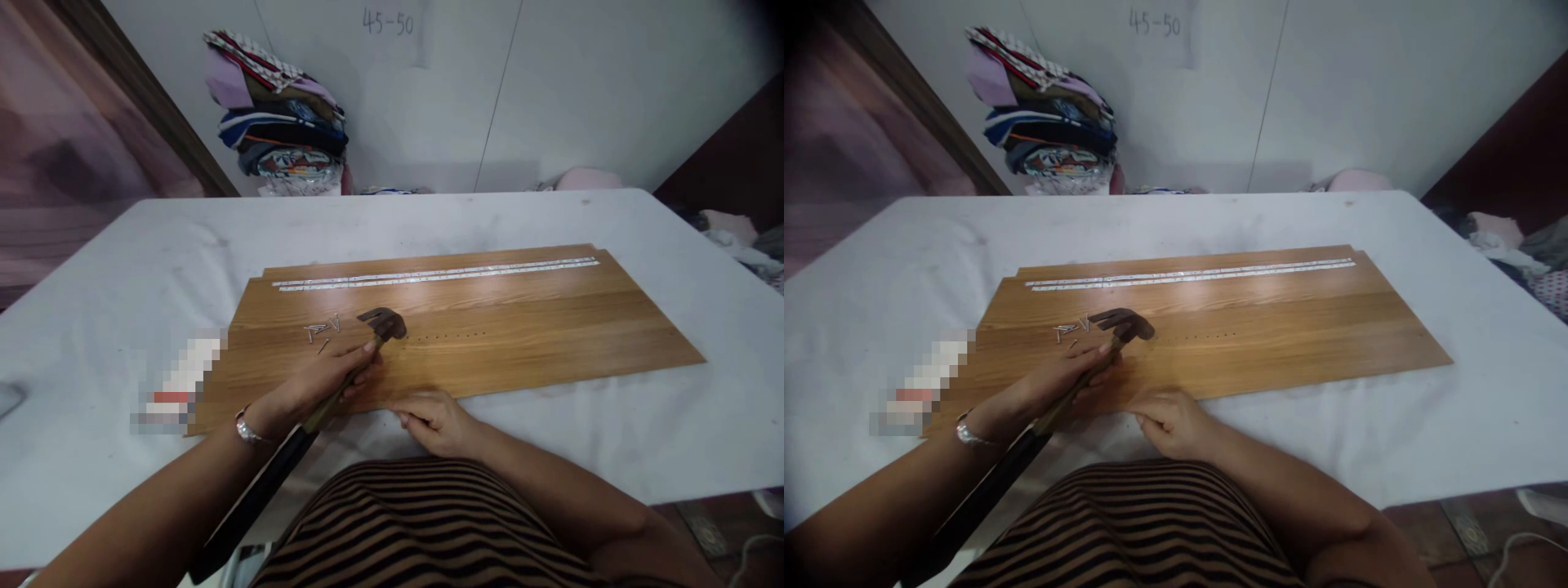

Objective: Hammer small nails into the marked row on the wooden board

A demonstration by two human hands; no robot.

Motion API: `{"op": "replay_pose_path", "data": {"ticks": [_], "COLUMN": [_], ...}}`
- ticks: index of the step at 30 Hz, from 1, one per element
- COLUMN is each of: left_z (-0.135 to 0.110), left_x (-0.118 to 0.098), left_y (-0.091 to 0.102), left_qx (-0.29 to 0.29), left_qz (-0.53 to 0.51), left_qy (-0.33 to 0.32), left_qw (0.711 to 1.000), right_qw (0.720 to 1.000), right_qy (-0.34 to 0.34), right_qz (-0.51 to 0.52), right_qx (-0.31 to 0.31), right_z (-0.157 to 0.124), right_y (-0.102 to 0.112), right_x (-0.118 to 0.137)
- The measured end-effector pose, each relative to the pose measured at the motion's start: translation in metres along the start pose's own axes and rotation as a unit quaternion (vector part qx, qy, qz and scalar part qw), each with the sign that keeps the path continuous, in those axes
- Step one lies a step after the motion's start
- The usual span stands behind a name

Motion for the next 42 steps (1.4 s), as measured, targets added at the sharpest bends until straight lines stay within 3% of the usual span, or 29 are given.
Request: {"op": "replay_pose_path", "data": {"ticks": [21,42], "left_z": [0.0018,0.0008], "left_x": [0.0000,-0.0033], "left_y": [-0.0009,-0.0006], "left_qx": [0.008,0.001], "left_qz": [0.003,0.005], "left_qy": [-0.007,-0.018], "left_qw": [1.000,1.000], "right_qw": [0.999,1.000], "right_qy": [0.024,0.008], "right_qz": [0.013,0.013], "right_qx": [-0.035,-0.008], "right_z": [-0.0022,-0.0026], "right_y": [0.0052,-0.0002], "right_x": [0.0033,-0.0014]}}
Point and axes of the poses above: each hand's wrist, its own z-axis towards the middle knuckle, its own y-axis out of the back of the hand, x = y × z, the point moved 8 cm from there along z, towards the middle knuckle, and after that the axes turned 8 degrees about x, right-handed, at the moved point
